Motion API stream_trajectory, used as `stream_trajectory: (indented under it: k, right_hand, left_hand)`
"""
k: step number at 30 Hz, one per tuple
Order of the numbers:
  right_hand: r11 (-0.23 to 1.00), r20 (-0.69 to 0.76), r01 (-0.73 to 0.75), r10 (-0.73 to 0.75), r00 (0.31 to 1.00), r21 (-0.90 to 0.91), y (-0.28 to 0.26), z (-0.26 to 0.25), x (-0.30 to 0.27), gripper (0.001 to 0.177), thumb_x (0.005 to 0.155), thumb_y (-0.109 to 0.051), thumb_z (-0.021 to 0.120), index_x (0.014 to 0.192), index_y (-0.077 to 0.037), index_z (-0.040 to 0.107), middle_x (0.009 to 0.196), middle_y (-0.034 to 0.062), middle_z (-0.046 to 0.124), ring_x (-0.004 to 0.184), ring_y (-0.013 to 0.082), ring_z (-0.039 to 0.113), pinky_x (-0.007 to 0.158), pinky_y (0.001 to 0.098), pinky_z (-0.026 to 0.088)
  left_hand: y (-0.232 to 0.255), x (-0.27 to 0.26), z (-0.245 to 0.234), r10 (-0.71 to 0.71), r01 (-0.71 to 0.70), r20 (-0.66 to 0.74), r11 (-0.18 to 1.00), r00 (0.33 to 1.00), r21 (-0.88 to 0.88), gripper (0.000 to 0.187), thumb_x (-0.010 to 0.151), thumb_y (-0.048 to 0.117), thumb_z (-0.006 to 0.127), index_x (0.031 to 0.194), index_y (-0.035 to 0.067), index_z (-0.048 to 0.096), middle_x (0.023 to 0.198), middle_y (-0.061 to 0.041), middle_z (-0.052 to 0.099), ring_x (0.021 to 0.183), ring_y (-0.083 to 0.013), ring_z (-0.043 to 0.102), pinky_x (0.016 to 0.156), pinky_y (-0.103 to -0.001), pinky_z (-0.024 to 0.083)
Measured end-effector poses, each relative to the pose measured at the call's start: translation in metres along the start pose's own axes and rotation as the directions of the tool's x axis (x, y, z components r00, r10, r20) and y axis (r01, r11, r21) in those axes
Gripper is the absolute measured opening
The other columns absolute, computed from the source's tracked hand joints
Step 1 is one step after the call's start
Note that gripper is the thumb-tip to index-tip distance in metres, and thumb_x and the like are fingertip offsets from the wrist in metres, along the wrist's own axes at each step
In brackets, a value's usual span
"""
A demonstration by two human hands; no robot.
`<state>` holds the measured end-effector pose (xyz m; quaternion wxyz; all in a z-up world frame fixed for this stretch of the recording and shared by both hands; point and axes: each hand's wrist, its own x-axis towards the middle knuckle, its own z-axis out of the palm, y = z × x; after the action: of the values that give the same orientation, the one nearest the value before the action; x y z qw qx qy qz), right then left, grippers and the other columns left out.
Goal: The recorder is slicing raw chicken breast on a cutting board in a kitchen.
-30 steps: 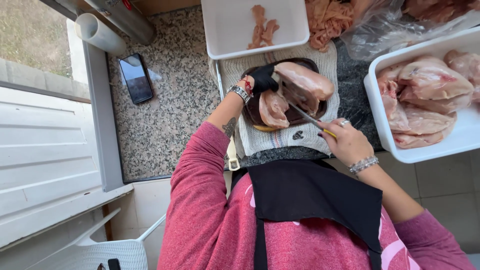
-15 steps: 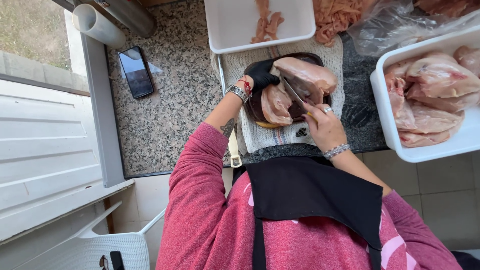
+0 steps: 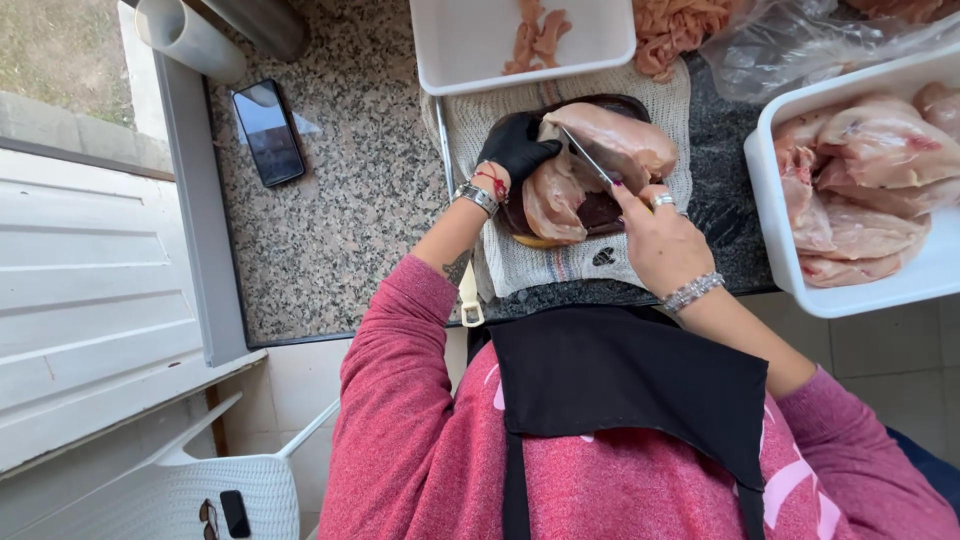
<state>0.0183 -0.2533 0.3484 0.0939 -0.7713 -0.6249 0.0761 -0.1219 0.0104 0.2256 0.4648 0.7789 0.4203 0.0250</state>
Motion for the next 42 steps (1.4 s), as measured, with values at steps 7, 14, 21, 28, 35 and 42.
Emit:
stream_trajectory:
  k: [7, 14, 21, 28, 35, 42]
  right_hand:
    - [0.986, 0.104, 0.053, -0.037, 0.994, -0.159, 0.002, -0.004, 0.028, 0.037, 0.109, -0.027, 0.043, 0.145, -0.026, 0.055, 0.123, 0.0094, 0.055, 0.070, 0.0333, 0.075, 0.061, 0.0469, 0.066]
    - [0.987, 0.233, 0.103, -0.071, 0.970, -0.127, -0.010, -0.011, 0.085, 0.031, 0.109, -0.024, 0.047, 0.137, -0.019, 0.060, 0.117, 0.0177, 0.063, 0.079, 0.0409, 0.076, 0.061, 0.0503, 0.065]
    - [0.999, 0.359, -0.040, 0.031, 0.933, 0.017, 0.000, -0.026, 0.074, 0.040, 0.105, -0.028, 0.054, 0.144, -0.025, 0.060, 0.130, 0.0213, 0.060, 0.095, 0.0528, 0.071, 0.082, 0.0613, 0.061]
    - [0.992, 0.298, -0.036, 0.000, 0.955, 0.118, 0.016, -0.008, 0.071, 0.040, 0.103, -0.027, 0.056, 0.143, -0.026, 0.061, 0.128, 0.0212, 0.061, 0.097, 0.0533, 0.070, 0.087, 0.0609, 0.058]
    - [0.989, 0.314, -0.080, 0.037, 0.949, 0.125, 0.018, -0.018, 0.042, 0.042, 0.104, -0.030, 0.054, 0.146, -0.026, 0.059, 0.131, 0.0147, 0.057, 0.094, 0.0517, 0.070, 0.087, 0.0591, 0.059]
    - [0.984, 0.314, -0.087, 0.034, 0.949, 0.155, 0.017, -0.009, 0.035, 0.041, 0.104, -0.031, 0.053, 0.145, -0.029, 0.057, 0.128, 0.0094, 0.056, 0.091, 0.0507, 0.071, 0.085, 0.0574, 0.060]
  left_hand:
    - [0.016, -0.015, 0.000, -0.071, 0.076, -0.077, 0.995, 0.994, 0.063, 0.072, 0.073, 0.072, 0.075, 0.122, 0.019, 0.072, 0.121, -0.006, 0.075, 0.123, -0.0257, 0.066, 0.106, -0.040, 0.051]
    - [0.014, -0.018, 0.003, -0.066, 0.080, -0.109, 0.988, 0.992, 0.133, 0.076, 0.077, 0.076, 0.070, 0.130, 0.021, 0.066, 0.132, -0.004, 0.070, 0.131, -0.0242, 0.060, 0.114, -0.039, 0.047]
    - [0.009, -0.023, 0.014, -0.015, 0.044, -0.157, 0.982, 0.987, 0.183, 0.068, 0.080, 0.071, 0.068, 0.128, 0.024, 0.067, 0.129, -0.002, 0.071, 0.129, -0.0235, 0.062, 0.111, -0.039, 0.050]
    - [0.010, -0.039, 0.012, 0.032, 0.016, -0.179, 0.966, 0.983, 0.257, 0.062, 0.083, 0.066, 0.066, 0.129, 0.024, 0.064, 0.130, -0.002, 0.069, 0.128, -0.0236, 0.062, 0.109, -0.040, 0.052]
    - [0.013, -0.034, 0.012, -0.098, 0.109, -0.087, 0.985, 0.991, 0.134, 0.088, 0.080, 0.073, 0.067, 0.145, 0.013, 0.054, 0.140, -0.016, 0.064, 0.132, -0.0342, 0.061, 0.111, -0.044, 0.050]
    - [-0.012, -0.025, 0.025, -0.117, 0.134, -0.157, 0.985, 0.981, 0.105, 0.081, 0.078, 0.072, 0.073, 0.140, 0.021, 0.059, 0.134, -0.008, 0.069, 0.129, -0.0270, 0.063, 0.108, -0.041, 0.053]
